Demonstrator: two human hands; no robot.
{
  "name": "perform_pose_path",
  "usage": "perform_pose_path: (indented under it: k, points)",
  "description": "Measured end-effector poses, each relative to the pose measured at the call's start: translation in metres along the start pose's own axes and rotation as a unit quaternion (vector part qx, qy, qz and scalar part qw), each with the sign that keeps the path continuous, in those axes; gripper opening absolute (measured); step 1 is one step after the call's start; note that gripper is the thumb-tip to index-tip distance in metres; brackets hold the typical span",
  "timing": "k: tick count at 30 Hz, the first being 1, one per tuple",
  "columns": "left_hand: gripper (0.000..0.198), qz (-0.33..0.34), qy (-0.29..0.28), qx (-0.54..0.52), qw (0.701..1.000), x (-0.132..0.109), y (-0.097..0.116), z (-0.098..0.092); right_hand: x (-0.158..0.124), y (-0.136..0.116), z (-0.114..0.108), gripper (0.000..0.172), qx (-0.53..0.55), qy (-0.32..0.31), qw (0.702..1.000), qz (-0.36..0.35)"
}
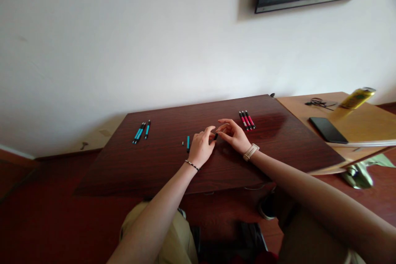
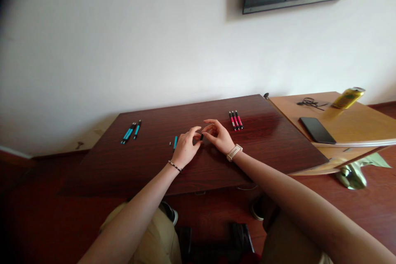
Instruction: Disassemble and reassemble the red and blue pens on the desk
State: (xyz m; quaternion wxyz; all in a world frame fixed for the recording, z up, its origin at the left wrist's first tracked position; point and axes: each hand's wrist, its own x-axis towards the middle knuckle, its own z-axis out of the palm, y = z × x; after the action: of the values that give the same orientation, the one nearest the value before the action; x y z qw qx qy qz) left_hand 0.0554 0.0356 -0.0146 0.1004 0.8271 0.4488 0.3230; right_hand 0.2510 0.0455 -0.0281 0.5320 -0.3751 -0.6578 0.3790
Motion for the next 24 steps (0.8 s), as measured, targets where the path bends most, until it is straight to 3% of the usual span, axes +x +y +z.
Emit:
perform_pose_path:
  k: [11,16,20,24]
  points:
    - [0.057,0.004,-0.003,0.023,1.000,-0.003,0.001,-0.002,-0.001,-0.004,0.003,0.048,-0.061,-0.019,0.998,-0.014]
    - [0.050,-0.006,0.011,0.012,1.000,-0.001,0.002,-0.003,-0.001,-0.007,0.002,0.036,-0.094,-0.020,0.995,-0.022]
    - [0.043,-0.010,0.046,-0.028,0.998,0.001,-0.001,-0.008,-0.001,-0.004,0.001,0.025,-0.103,-0.010,0.994,-0.026]
    - [0.041,-0.023,0.078,-0.107,0.991,0.005,-0.007,-0.014,0.000,0.001,0.001,0.026,-0.092,-0.005,0.995,-0.023]
